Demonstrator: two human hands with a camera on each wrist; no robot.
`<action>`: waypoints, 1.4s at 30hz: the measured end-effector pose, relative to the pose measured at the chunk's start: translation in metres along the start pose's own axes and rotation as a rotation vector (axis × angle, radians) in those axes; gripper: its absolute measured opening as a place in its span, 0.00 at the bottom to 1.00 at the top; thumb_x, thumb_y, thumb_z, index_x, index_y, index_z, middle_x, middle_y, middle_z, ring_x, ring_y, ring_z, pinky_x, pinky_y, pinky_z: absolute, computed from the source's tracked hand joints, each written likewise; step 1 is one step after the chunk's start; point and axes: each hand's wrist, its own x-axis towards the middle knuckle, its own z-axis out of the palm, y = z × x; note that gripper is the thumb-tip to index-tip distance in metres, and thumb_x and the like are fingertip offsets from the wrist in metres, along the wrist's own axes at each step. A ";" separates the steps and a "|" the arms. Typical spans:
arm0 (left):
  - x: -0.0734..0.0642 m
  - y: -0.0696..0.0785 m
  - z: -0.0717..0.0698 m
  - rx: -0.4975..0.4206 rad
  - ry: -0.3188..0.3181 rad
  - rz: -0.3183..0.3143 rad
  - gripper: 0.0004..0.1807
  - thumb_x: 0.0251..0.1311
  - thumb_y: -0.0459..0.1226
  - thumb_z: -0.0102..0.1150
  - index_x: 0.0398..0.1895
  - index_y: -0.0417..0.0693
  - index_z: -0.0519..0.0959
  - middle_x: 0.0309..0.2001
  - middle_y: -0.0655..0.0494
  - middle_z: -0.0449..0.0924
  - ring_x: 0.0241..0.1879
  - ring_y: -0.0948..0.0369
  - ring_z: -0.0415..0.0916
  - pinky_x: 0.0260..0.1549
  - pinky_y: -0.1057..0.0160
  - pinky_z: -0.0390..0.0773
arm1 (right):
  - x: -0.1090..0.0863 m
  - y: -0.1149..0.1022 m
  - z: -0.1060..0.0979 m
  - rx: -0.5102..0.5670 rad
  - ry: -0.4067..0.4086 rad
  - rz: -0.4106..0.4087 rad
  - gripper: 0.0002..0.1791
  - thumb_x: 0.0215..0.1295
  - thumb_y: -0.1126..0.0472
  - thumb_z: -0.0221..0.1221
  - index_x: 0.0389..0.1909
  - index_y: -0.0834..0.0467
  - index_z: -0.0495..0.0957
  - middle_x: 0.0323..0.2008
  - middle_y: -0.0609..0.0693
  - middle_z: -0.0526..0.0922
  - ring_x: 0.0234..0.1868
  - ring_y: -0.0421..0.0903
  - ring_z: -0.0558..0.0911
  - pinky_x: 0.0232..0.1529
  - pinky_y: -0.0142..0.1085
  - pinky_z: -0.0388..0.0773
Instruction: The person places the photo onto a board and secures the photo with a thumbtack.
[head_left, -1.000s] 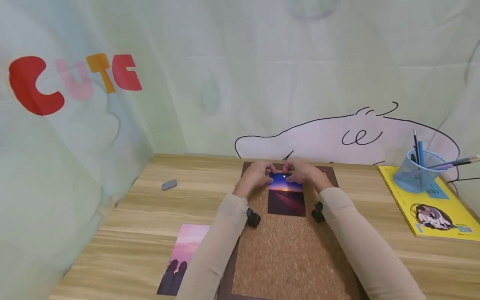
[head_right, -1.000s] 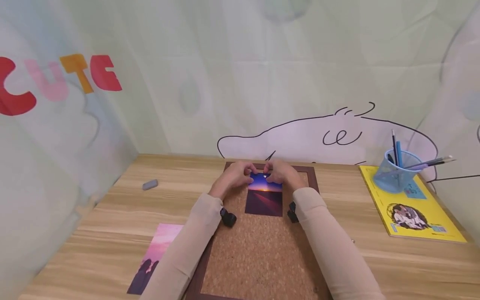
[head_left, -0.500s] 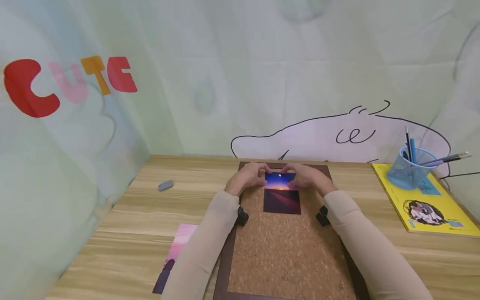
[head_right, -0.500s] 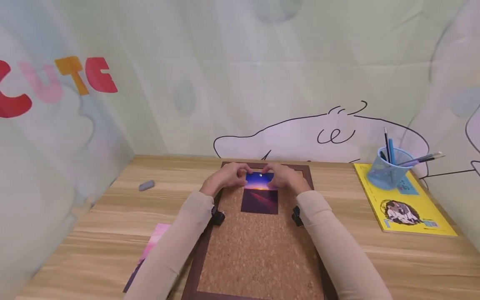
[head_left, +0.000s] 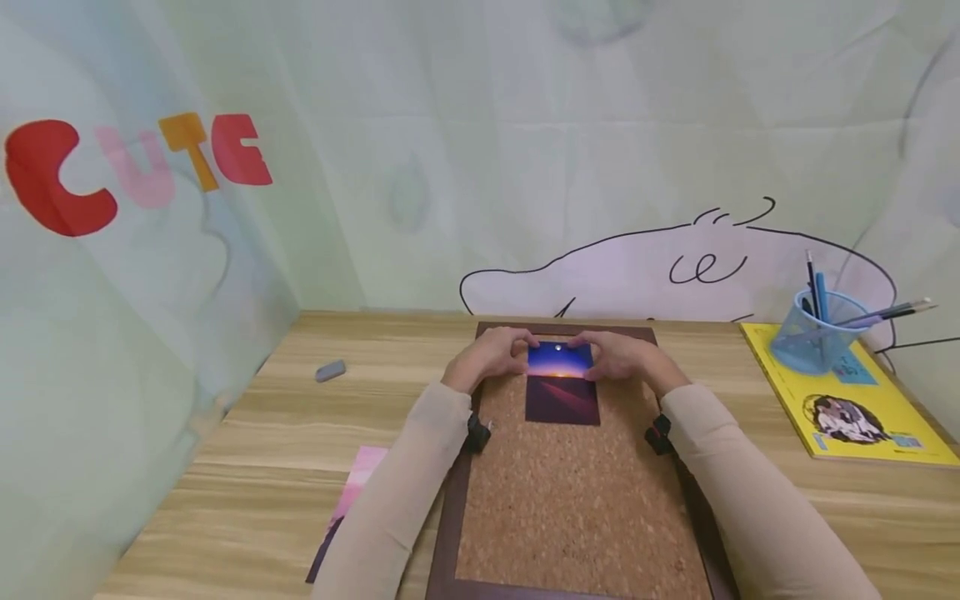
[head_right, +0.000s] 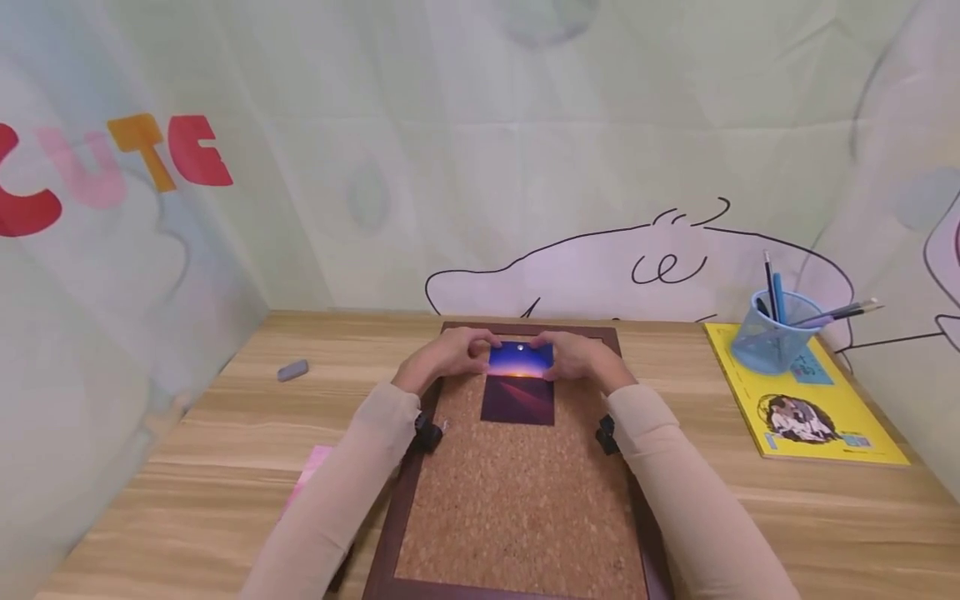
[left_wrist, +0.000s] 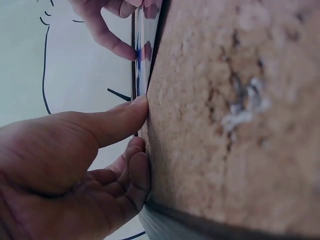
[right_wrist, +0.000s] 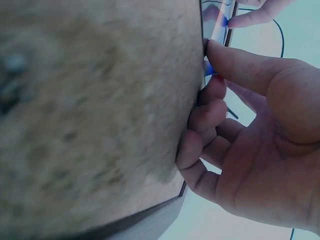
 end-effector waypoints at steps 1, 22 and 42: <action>-0.001 0.001 -0.001 0.007 -0.004 -0.001 0.22 0.64 0.35 0.65 0.62 0.53 0.77 0.67 0.45 0.71 0.66 0.50 0.67 0.64 0.50 0.66 | -0.002 0.001 0.000 0.004 -0.001 0.001 0.30 0.69 0.63 0.61 0.71 0.58 0.66 0.70 0.70 0.63 0.65 0.63 0.68 0.66 0.61 0.60; -0.013 0.007 -0.004 0.050 -0.080 -0.053 0.27 0.65 0.32 0.64 0.67 0.56 0.75 0.72 0.48 0.65 0.64 0.53 0.68 0.60 0.52 0.70 | -0.026 0.017 0.002 0.056 -0.017 -0.128 0.30 0.66 0.72 0.59 0.69 0.65 0.66 0.72 0.74 0.55 0.70 0.70 0.60 0.66 0.64 0.58; -0.038 0.000 -0.008 0.154 -0.184 -0.024 0.34 0.64 0.41 0.67 0.72 0.62 0.67 0.73 0.49 0.63 0.68 0.48 0.65 0.62 0.45 0.68 | -0.050 0.021 -0.003 0.155 -0.120 -0.066 0.32 0.69 0.65 0.61 0.72 0.59 0.63 0.73 0.72 0.52 0.65 0.67 0.66 0.61 0.59 0.67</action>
